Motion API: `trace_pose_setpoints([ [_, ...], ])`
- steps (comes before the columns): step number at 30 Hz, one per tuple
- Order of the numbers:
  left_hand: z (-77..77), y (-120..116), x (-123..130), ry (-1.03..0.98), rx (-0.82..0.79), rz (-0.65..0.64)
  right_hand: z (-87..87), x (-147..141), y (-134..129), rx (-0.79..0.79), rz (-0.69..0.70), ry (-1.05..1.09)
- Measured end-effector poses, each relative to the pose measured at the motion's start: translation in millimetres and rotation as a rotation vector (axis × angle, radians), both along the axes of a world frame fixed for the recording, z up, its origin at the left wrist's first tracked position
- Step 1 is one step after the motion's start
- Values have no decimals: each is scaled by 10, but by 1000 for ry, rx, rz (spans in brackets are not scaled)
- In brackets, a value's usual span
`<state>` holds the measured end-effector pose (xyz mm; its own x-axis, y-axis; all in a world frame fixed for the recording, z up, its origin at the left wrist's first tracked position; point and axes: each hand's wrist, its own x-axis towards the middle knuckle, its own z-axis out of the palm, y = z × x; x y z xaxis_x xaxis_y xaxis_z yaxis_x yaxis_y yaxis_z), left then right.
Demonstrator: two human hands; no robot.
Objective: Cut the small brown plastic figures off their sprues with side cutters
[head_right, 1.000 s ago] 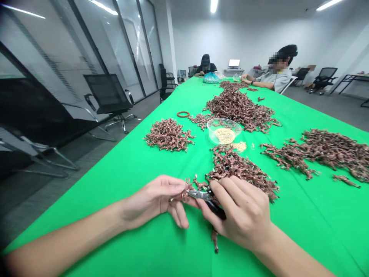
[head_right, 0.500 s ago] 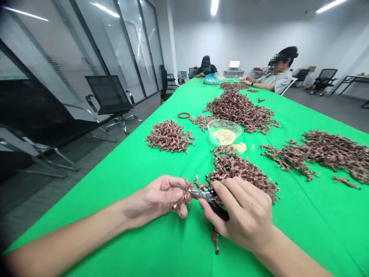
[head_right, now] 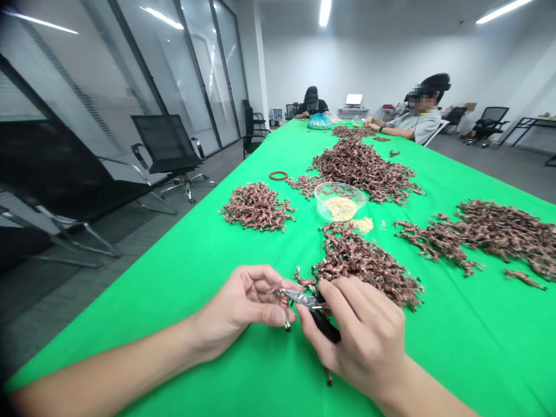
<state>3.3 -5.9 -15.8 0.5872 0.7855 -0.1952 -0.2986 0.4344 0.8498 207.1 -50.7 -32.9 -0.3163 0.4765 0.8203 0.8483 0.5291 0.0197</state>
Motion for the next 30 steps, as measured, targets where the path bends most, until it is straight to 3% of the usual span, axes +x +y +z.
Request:
trace_pose_setpoints([
  [12,-41,32,-15,52,178,81,2,25,48,-81,42,123],
  [20,-53,45,-20,97,165,65,-13,40,63,-126,68,160],
  [30,-78,90,-48,181,344,29,-7,31,71,-230,114,219],
])
